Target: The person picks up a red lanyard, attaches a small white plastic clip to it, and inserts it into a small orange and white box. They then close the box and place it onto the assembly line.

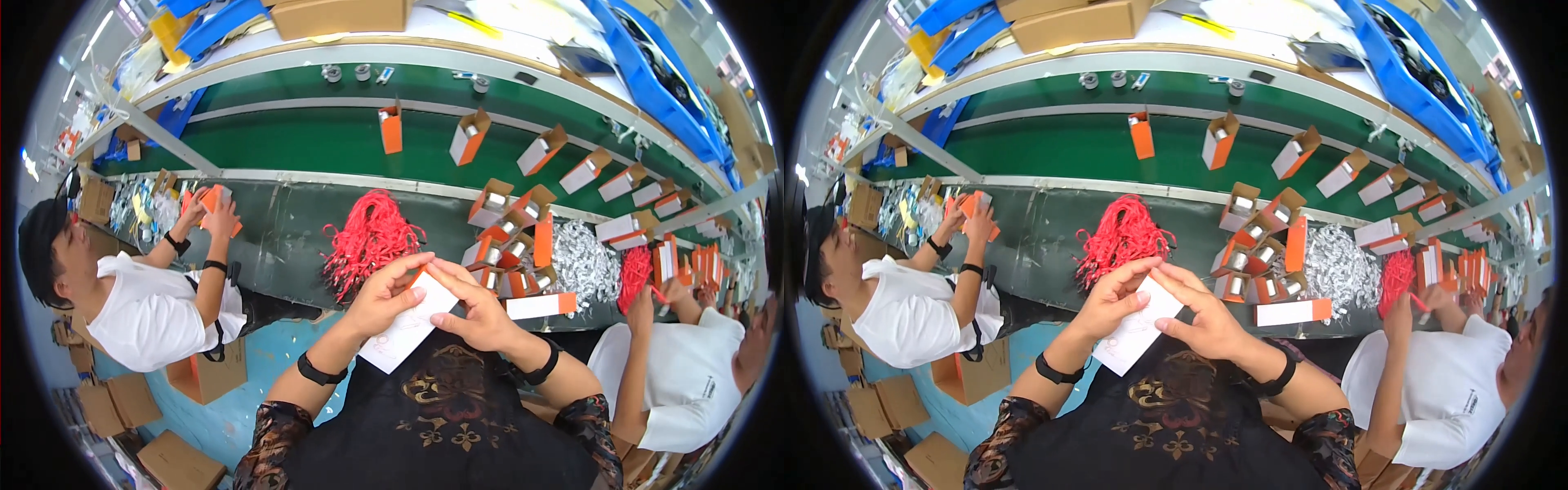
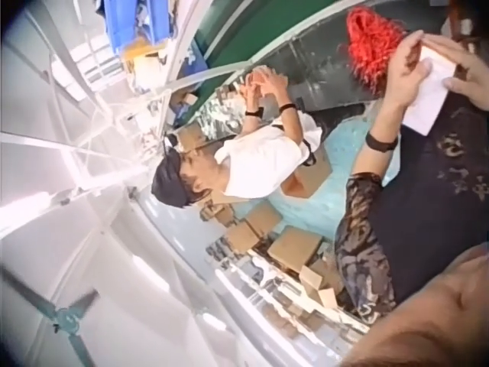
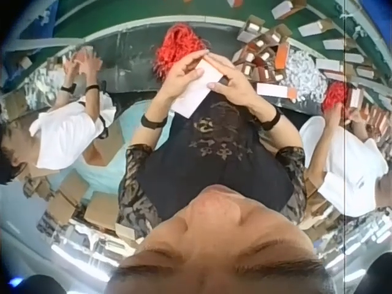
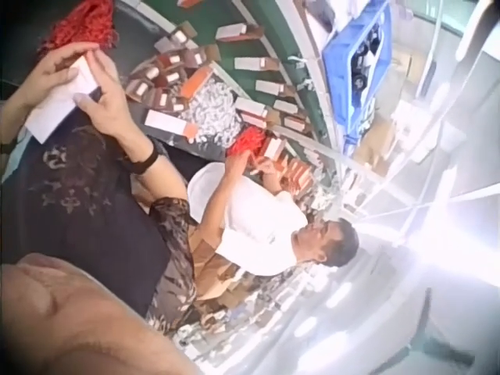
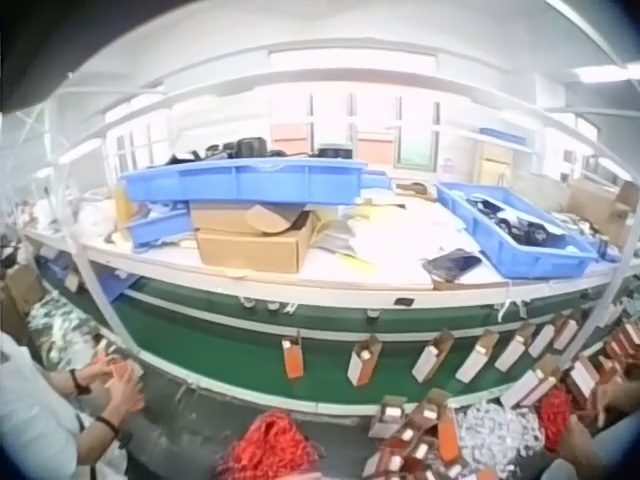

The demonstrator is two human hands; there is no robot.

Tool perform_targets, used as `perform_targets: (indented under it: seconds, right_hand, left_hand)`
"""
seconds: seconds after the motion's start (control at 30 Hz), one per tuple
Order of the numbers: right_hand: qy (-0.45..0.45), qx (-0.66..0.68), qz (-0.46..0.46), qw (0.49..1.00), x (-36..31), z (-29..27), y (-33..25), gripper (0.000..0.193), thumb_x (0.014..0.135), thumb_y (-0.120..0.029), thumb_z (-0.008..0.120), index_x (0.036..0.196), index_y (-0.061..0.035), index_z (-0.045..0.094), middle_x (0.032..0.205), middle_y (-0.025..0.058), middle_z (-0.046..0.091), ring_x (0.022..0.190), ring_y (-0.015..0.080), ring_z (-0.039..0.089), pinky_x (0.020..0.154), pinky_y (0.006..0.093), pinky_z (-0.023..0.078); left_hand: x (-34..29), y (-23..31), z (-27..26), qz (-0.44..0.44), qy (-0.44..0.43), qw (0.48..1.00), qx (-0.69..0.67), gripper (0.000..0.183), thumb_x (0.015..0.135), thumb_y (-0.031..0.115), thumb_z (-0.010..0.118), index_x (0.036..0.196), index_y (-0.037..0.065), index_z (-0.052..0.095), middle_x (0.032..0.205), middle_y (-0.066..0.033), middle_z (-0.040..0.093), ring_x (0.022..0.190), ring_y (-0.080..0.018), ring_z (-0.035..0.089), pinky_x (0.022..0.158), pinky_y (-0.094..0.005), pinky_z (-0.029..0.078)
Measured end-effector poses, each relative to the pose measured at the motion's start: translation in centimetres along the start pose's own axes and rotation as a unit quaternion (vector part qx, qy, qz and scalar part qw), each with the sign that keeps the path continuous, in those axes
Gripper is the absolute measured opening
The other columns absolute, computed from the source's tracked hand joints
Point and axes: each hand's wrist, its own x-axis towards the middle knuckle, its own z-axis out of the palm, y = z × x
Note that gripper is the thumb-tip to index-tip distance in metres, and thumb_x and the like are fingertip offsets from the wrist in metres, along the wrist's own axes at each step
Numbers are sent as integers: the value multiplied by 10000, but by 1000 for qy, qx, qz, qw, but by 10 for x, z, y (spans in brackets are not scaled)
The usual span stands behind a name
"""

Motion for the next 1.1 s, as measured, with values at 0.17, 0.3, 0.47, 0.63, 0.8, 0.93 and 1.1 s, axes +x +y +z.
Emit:
perform_targets:
  seconds: [0.17,0.3,0.47,0.63,0.8,0.93,1.1]
  right_hand:
    - [85,94,19,992,12,4,30,631,846,50,673,1442,1,472,1504,130,380,1336,195,429,1078,315,384]
    - [146,0,105,984,13,-1,33,531,866,33,670,1377,22,527,1451,123,445,1275,171,479,1029,316,431]
    - [143,-56,232,961,-32,-15,63,370,889,-23,688,1246,28,604,1099,68,682,947,134,656,841,272,531]
    - [231,-138,276,923,-88,-6,70,304,872,-73,709,1154,23,651,995,128,693,939,194,687,800,308,539]
    - [263,-259,325,870,-140,9,75,298,846,-101,732,1123,-9,673,1004,142,698,913,244,693,759,322,531]
    - [322,-226,354,849,-155,19,75,279,843,-83,725,1107,-5,677,1000,142,699,881,235,685,730,316,528]
    - [306,-270,328,852,-139,22,60,273,827,-68,723,1090,-8,685,961,143,687,860,246,674,718,324,528]
  left_hand:
    - [-35,-9,-30,-94,-55,985,131,916,778,143,792,1500,-32,257,1444,-156,442,1317,-214,459,1109,-350,354]
    - [-56,-45,-77,-103,71,968,216,865,738,136,832,1449,-12,363,1374,-122,515,1281,-200,491,1105,-356,363]
    - [-36,-85,-197,-16,428,685,590,766,707,171,792,1373,3,453,1252,-226,575,1172,-409,556,1013,-445,451]
    - [-39,-133,-302,-82,530,579,614,786,734,212,793,1400,29,417,1239,-224,576,1137,-415,560,971,-504,450]
    - [-20,-143,-315,-162,596,447,647,746,751,244,788,1386,52,445,1270,-194,559,1169,-405,535,987,-538,408]
    - [15,-129,-272,101,435,556,701,553,765,214,747,1261,57,559,1257,-181,554,1188,-367,515,987,-498,393]
    - [72,-139,-238,68,257,643,718,248,755,260,773,964,132,735,1017,-48,672,1046,-288,589,934,-435,455]
